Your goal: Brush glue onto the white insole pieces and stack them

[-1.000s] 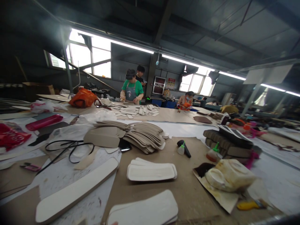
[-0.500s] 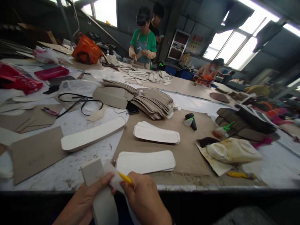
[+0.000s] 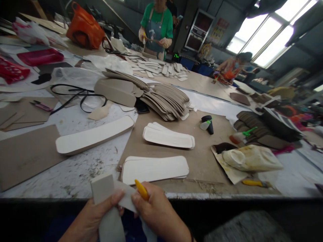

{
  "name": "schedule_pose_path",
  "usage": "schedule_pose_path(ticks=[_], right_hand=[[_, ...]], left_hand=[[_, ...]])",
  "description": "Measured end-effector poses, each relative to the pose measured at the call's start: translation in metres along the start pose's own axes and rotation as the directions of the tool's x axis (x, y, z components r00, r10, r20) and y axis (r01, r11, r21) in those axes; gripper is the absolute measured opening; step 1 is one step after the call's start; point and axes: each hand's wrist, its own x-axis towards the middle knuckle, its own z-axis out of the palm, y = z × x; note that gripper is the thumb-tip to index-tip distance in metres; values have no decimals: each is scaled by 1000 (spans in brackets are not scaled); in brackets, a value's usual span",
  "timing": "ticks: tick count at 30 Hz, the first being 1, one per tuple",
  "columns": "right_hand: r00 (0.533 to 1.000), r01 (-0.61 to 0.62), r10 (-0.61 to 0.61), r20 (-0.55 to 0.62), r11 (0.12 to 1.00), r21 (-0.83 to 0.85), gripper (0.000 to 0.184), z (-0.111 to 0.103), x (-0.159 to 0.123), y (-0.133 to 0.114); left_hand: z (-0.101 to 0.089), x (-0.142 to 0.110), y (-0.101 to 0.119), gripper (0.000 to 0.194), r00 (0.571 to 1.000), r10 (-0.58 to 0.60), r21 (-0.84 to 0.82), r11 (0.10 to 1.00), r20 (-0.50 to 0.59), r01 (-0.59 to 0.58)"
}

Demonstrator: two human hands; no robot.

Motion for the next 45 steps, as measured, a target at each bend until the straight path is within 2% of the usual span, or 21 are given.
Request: schedule_pose_path(ticks=[4, 8, 11, 15, 21, 24, 30, 38, 41, 45], right_hand=[[986, -142, 120, -115, 969, -203, 36, -31, -3, 4], [990, -138, 120, -79, 950, -281, 33, -53, 14, -7], [993, -118, 112, -36, 942, -315, 29, -55, 34, -16], [986, -144, 166, 22, 908, -393, 25, -51, 55, -21], [978, -167, 210, 3, 787, -594, 22, -49, 68, -25], [975, -172, 224, -1, 747, -642, 22, -49, 71, -26], [978, -159, 205, -20, 686, -710, 22, -48, 72, -25], [987, -114, 160, -15, 630, -768, 23, -43, 72, -27], [985, -136, 169, -44, 582, -802, 22, -58, 58, -26], [959, -279, 198, -201, 568, -774, 20, -100, 26, -14]], left_hand=[[-11, 18, 11, 44, 984, 122, 147, 984, -134, -102], [-10, 30, 32, 48, 995, 68, 330, 943, -73, -40], [-2, 33, 44, 43, 999, -4, 449, 894, -32, 18], [4, 39, 53, 33, 996, -82, 546, 836, 23, 56], [1, 49, 55, 21, 995, -80, 580, 814, 52, 35], [2, 48, 57, 22, 995, -92, 573, 818, 45, 50], [4, 47, 58, 30, 990, -138, 563, 818, -2, 115], [6, 54, 46, 36, 996, 10, 661, 749, -89, 52], [0, 52, 46, 44, 998, 22, 688, 725, -59, 25], [-14, 54, 44, 52, 1000, 28, 721, 693, -10, -12]])
